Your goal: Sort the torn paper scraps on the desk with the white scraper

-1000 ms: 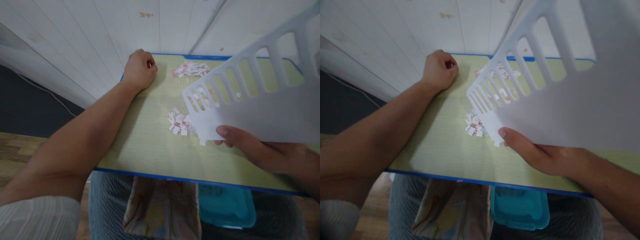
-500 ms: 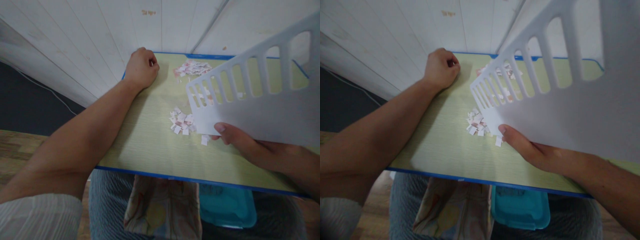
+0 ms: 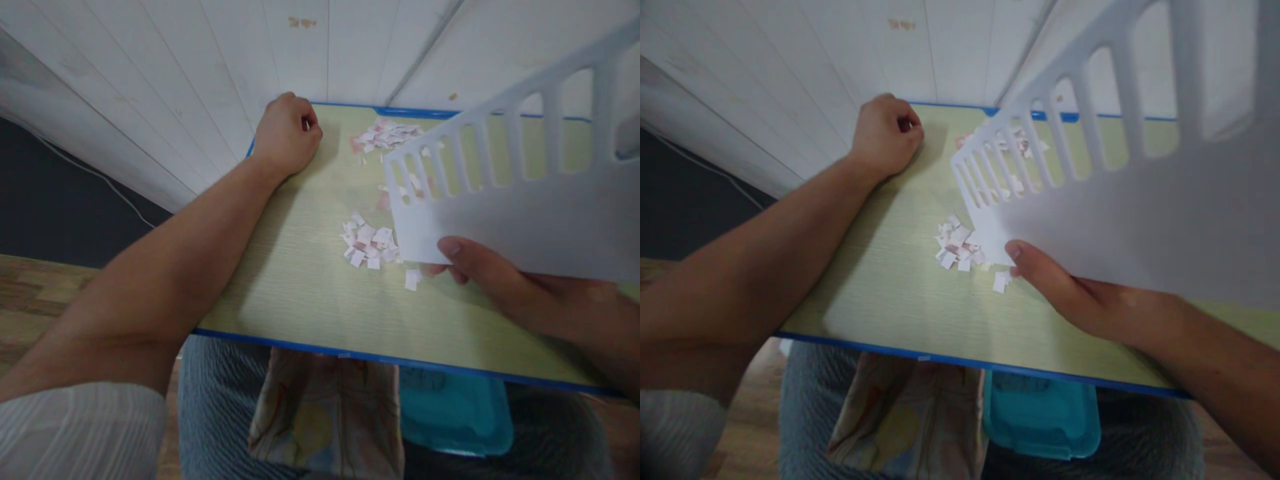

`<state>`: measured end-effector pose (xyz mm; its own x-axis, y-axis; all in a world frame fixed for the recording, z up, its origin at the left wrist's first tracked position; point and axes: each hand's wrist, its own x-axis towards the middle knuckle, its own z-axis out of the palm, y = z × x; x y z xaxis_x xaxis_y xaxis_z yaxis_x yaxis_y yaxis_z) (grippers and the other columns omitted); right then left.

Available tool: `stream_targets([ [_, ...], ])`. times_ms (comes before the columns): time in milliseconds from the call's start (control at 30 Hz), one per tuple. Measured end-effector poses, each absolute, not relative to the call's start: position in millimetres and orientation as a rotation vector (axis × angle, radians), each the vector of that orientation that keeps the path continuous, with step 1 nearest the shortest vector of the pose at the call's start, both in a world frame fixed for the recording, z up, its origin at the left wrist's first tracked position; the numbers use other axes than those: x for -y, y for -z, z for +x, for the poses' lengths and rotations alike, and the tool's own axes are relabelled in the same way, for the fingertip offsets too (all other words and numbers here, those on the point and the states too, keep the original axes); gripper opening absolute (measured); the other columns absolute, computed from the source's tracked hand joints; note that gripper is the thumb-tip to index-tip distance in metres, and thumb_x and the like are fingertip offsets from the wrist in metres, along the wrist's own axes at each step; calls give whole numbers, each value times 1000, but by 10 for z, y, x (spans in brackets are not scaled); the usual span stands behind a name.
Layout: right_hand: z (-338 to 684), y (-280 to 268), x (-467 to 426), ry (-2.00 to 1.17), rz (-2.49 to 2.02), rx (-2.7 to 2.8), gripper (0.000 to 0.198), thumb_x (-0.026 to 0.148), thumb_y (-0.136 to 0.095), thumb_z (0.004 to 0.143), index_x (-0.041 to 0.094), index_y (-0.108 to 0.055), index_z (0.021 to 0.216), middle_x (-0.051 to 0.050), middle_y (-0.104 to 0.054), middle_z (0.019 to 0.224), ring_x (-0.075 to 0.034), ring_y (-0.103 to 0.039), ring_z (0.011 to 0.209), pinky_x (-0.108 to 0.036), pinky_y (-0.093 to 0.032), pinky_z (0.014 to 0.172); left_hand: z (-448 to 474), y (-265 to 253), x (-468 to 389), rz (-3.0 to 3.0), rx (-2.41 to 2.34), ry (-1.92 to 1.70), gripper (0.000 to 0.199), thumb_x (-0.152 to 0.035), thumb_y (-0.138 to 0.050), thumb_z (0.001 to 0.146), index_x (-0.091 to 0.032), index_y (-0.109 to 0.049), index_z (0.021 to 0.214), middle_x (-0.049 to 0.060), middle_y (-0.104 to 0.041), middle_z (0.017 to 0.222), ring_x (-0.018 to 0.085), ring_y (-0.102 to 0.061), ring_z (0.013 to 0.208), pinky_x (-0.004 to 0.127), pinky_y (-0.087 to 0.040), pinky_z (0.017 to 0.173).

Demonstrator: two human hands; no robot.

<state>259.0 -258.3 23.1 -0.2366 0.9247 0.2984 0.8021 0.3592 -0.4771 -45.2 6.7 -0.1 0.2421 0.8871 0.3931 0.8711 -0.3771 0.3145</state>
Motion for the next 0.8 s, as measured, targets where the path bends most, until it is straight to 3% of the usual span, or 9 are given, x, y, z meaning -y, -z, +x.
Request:
stream_targets([
  [67, 2589, -241, 2572, -269, -1523, 2123, 18, 53, -78, 102, 39, -87, 93, 1, -82, 80, -36, -85, 100, -52, -67, 106, -456, -12, -47, 2447, -1739, -795, 15, -23, -63, 95, -33, -73, 91, 1, -76, 110, 20, -55, 99, 40, -51, 106],
  [167, 2499, -265, 2587, -287, -1551, 2112, 20, 54, -75, 102, 37, -86, 97, -3, -87, 100, -38, -81, 121, -50, -65, 112, -458, -20, -30, 2444, -1744, -788, 16, -25, -61, 95, -34, -74, 91, 2, -76, 112, 21, -57, 100, 41, -52, 107],
  [233, 2448, -265, 2588, -282, -1529, 2114, 25, 55, -74, 102, 35, -83, 89, -4, -86, 101, -38, -79, 127, -50, -64, 114, -456, -14, -33, 2438, -1751, -799, 15, -25, -62, 94, -34, -73, 90, 1, -76, 111, 20, -56, 99, 40, -52, 106],
  [367, 2468, -210, 2566, -250, -1497, 2164, 37, 58, -71, 105, 32, -82, 81, -5, -85, 97, -36, -80, 121, -48, -66, 111, -452, 4, -52, 2424, -1747, -821, 14, -22, -64, 94, -32, -71, 88, 0, -75, 109, 20, -55, 98, 40, -52, 105],
  [633, 2469, -205, 2585, -232, -1492, 2123, 30, 52, -73, 105, 35, -80, 82, -5, -81, 86, -38, -79, 118, -50, -65, 110, -444, -3, -55, 2447, -1765, -807, 15, -21, -64, 96, -31, -73, 89, 0, -75, 108, 18, -54, 96, 37, -51, 104],
  [800, 2395, -254, 2584, -186, -1546, 2134, 39, 57, -63, 109, 34, -78, 81, -7, -80, 90, -39, -78, 117, -53, -64, 111, -449, -7, -41, 2429, -1749, -829, 16, -23, -63, 92, -33, -75, 89, 1, -77, 110, 21, -58, 99, 43, -53, 106],
])
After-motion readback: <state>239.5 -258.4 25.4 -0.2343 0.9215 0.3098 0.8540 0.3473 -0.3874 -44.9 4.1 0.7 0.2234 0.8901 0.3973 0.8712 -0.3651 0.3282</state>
